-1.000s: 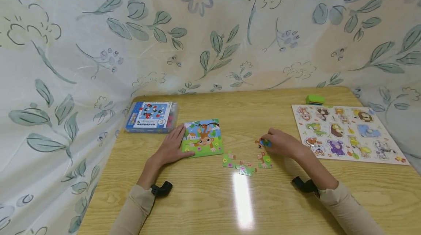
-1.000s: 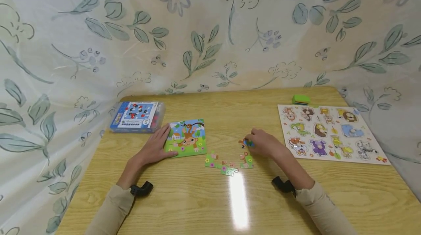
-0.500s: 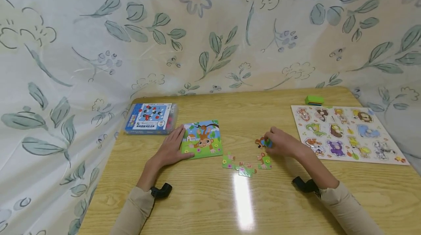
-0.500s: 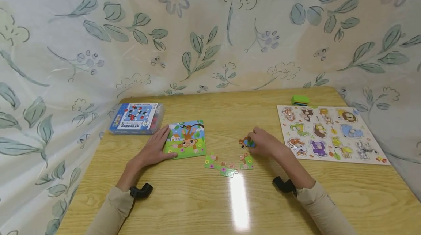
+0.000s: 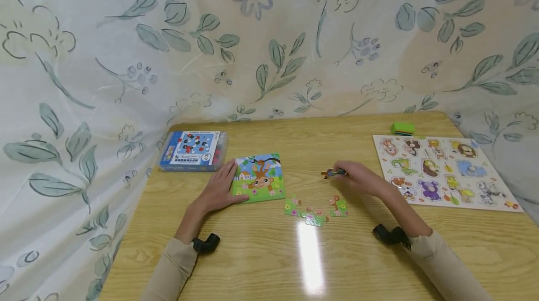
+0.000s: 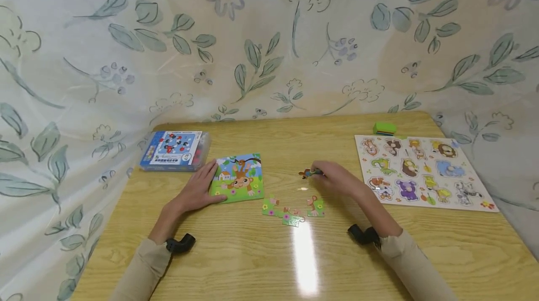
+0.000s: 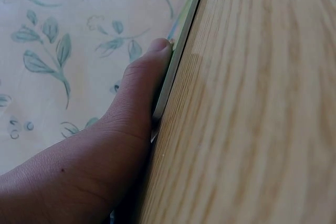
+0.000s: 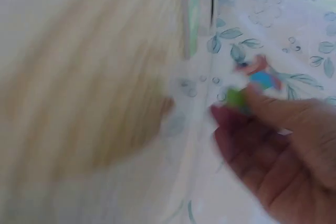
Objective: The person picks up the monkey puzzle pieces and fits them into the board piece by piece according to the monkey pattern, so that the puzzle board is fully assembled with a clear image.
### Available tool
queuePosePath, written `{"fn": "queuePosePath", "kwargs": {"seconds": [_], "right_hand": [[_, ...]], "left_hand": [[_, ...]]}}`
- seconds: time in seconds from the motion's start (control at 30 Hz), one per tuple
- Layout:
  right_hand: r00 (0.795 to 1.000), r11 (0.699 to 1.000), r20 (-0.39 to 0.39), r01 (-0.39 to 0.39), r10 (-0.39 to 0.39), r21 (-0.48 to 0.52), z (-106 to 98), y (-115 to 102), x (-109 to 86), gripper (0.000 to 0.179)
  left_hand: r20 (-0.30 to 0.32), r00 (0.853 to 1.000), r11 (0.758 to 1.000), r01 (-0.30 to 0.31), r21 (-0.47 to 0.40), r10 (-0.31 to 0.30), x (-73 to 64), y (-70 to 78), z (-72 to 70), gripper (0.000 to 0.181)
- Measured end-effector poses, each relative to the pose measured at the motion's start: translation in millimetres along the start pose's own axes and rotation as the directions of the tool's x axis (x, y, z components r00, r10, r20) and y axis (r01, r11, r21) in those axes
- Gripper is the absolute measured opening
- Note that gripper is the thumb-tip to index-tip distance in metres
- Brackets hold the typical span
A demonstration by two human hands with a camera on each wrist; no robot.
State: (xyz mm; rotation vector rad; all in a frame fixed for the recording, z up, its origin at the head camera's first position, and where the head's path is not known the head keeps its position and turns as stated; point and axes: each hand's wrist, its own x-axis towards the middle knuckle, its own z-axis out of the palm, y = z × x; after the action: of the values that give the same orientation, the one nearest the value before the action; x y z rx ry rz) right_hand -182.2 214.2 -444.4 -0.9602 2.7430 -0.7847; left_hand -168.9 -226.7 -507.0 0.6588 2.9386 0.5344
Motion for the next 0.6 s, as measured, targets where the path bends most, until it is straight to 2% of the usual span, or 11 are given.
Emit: {"fn": "queuePosePath", "kwargs": {"seconds": [0.17,0.4,0.6], "right_hand": [[0.999,0.997,-0.014,0.052,-0.052,0.064,-6.6,-9.2,13.1,0.007],[0.989,0.988,0.063,0.131,-0.136,0.081,-11.1,-32.7,36.9,0.016],[0.971,0.978,0.138,0.185,-0.197,0.097,-0.2,-49.1,47.1,0.031]], "left_hand": [[-0.004,1.000,1.000,0.006,-0.005,-0.006,0.7,0.1,-0.9,0.109],[-0.017,1.000,1.000,0.013,0.002,-0.013,4.2,0.4,-1.6,0.109],[-0.021,1.000,1.000,-0.009,-0.001,0.009,-1.1,1.3,0.6,0.109]]}}
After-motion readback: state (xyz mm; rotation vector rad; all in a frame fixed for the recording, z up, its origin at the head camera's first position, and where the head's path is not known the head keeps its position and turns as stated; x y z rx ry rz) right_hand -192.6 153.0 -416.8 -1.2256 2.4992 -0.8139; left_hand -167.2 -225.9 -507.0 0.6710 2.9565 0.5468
